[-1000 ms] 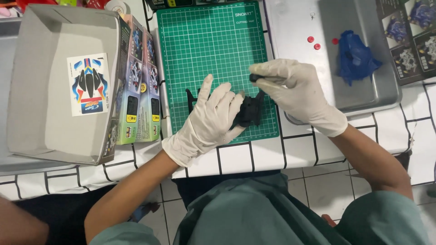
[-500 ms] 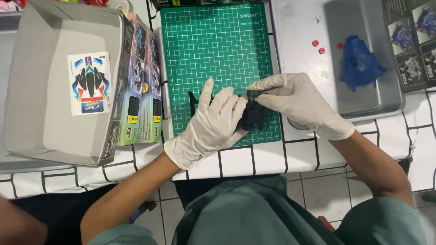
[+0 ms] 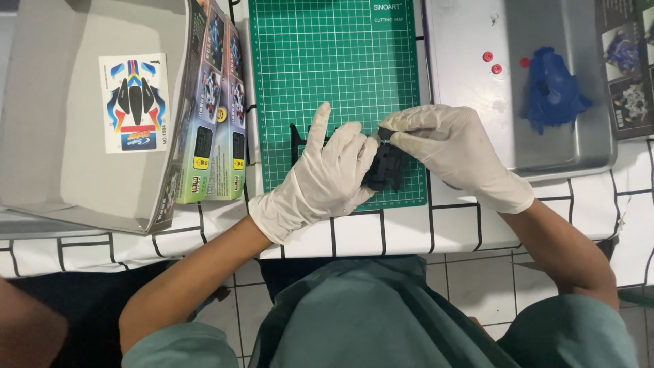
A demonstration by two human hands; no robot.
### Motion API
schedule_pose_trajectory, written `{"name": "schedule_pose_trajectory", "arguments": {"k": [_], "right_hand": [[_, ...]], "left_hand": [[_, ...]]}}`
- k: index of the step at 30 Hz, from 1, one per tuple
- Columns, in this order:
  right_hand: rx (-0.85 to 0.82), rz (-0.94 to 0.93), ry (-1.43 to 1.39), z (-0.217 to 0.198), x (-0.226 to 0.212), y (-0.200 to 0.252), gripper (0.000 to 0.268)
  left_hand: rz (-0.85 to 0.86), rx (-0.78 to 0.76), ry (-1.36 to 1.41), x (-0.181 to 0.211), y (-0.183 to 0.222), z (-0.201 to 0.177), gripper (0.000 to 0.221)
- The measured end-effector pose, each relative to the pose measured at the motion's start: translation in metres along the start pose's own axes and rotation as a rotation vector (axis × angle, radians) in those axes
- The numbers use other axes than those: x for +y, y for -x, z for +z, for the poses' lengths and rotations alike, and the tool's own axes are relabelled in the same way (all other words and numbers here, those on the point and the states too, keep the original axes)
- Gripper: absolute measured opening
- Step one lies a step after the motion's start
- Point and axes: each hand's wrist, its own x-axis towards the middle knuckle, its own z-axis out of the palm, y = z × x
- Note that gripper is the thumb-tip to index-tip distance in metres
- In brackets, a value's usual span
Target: Assembling a plastic model car on a cutting mat using a screwdriver and manual assembly of parts.
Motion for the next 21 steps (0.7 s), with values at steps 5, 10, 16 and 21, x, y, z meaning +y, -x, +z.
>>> {"name": "schedule_pose_trajectory", "arguments": {"k": [5, 10, 16, 21], "right_hand": [[0.01, 0.007, -0.015, 0.001, 0.005, 0.0, 0.025], [0.035, -0.016, -0.033, 0.004, 0.001, 0.004, 0.023], [0.036, -0.037, -0.06, 0.007, 0.011, 0.003, 0.023], [0.058, -0.068, -0.045, 0.01, 0.01, 0.005, 0.023]], "left_hand": [[0.026, 0.012, 0.012, -0.003, -0.001, 0.005, 0.061], [0.041, -0.01, 0.022, -0.004, 0.002, 0.008, 0.074], [0.027, 0.034, 0.037, -0.003, 0.002, 0.013, 0.058], [0.02, 0.062, 0.058, -0.003, 0.001, 0.016, 0.057]]}}
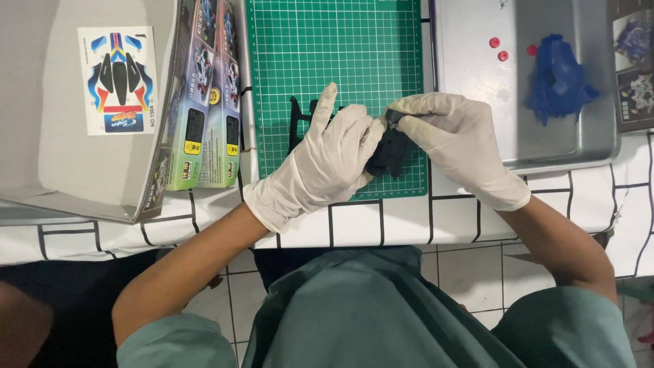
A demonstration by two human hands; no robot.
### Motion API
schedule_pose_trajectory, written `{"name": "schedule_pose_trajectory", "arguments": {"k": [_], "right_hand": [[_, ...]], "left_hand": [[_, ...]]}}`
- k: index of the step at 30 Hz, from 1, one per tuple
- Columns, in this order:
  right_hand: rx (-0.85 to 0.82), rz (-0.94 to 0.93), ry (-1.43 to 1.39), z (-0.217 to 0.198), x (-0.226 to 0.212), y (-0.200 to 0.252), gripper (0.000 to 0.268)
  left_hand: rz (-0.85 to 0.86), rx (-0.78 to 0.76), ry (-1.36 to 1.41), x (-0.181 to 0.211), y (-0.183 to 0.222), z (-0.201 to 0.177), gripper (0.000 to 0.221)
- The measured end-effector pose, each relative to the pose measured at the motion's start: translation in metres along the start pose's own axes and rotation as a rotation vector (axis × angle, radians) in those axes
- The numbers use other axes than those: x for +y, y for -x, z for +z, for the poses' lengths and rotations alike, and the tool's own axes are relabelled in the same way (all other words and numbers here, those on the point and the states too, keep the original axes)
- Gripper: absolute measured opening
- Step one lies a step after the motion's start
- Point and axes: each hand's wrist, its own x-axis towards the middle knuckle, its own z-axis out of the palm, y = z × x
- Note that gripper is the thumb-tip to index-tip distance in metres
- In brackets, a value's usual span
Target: Assembling a plastic model car on a cutting mat using a screwdriver and manual assembly of parts.
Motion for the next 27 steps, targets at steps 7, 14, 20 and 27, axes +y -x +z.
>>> {"name": "schedule_pose_trajectory", "arguments": {"k": [7, 14, 20, 27], "right_hand": [[0.0, -0.025, -0.014, 0.0, 0.001, 0.002, 0.023], [0.002, -0.023, 0.124, -0.002, -0.003, 0.001, 0.023], [-0.021, -0.022, 0.155, 0.001, -0.009, -0.002, 0.024], [0.006, -0.21, 0.106, -0.007, 0.017, -0.002, 0.018]], "left_hand": [[-0.008, -0.009, -0.003, 0.001, 0.001, 0.003, 0.059], [-0.011, 0.001, -0.023, 0.0, 0.006, 0.01, 0.053], [-0.054, 0.001, -0.006, 0.004, 0.006, 0.011, 0.054], [-0.204, -0.319, -0.168, -0.012, -0.014, -0.044, 0.135]]}}
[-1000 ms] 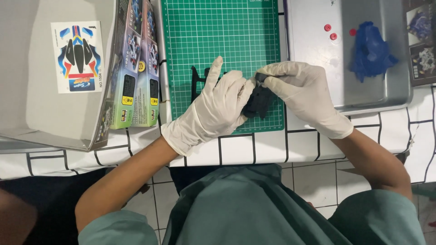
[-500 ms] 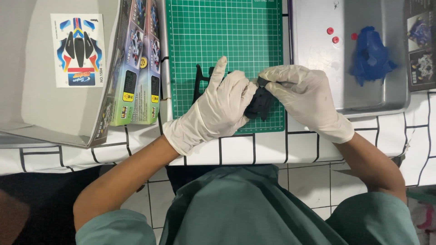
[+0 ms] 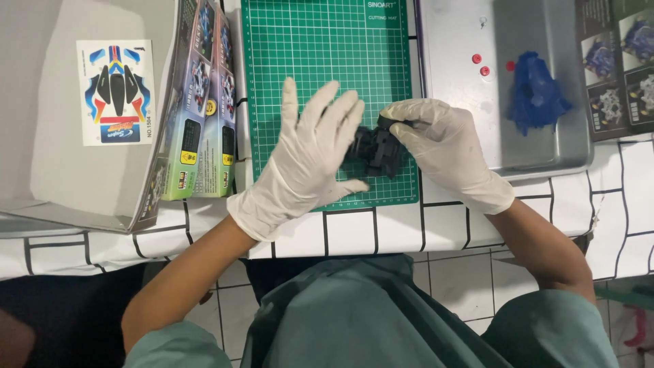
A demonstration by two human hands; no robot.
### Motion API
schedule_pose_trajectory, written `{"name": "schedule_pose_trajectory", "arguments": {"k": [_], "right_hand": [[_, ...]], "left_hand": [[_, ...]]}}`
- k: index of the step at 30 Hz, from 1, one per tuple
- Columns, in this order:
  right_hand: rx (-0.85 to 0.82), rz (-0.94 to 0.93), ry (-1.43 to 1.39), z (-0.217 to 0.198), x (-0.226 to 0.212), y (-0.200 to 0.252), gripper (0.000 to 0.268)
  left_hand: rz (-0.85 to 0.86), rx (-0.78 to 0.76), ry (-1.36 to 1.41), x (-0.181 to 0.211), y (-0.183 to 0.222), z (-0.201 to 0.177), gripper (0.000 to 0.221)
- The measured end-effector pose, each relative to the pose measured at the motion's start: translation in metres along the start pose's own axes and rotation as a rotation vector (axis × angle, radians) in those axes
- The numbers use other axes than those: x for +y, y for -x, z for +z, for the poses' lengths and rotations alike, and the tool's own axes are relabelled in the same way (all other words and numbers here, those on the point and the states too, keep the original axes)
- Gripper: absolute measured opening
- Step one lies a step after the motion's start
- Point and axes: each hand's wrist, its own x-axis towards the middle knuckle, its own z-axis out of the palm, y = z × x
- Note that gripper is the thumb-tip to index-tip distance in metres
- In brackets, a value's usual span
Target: Assembling a plastic model car on a cutting mat using a screwdriver and manual assembly of parts.
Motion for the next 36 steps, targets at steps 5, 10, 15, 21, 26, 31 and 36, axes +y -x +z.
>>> {"name": "schedule_pose_trajectory", "arguments": {"k": [5, 10, 15, 21, 26, 31, 36], "right_hand": [[-0.088, -0.14, 0.034, -0.003, -0.004, 0.001, 0.042], [-0.239, -0.541, 0.646, -0.002, 0.009, -0.002, 0.123], [-0.127, -0.599, 0.646, 0.008, 0.009, 0.003, 0.105], [-0.122, -0.563, 0.571, 0.01, 0.005, 0.003, 0.081], [-0.125, -0.566, 0.563, 0.008, 0.014, 0.002, 0.083], [-0.1, -0.656, 0.551, 0.007, 0.016, 0.001, 0.075], [-0.121, -0.631, 0.599, -0.003, 0.021, -0.004, 0.106]], "left_hand": [[-0.007, 0.173, 0.197, -0.015, 0.001, 0.007, 0.106], [-0.012, 0.26, 0.239, -0.013, 0.0, -0.006, 0.082], [-0.012, 0.3, 0.215, -0.01, 0.001, -0.011, 0.08], [-0.012, 0.352, 0.187, -0.005, 0.0, -0.01, 0.062], [-0.005, 0.309, 0.173, -0.005, 0.002, -0.017, 0.066], [0.006, 0.309, 0.166, -0.004, 0.004, -0.023, 0.06], [-0.018, 0.031, 0.336, -0.015, 0.009, -0.037, 0.105]]}}
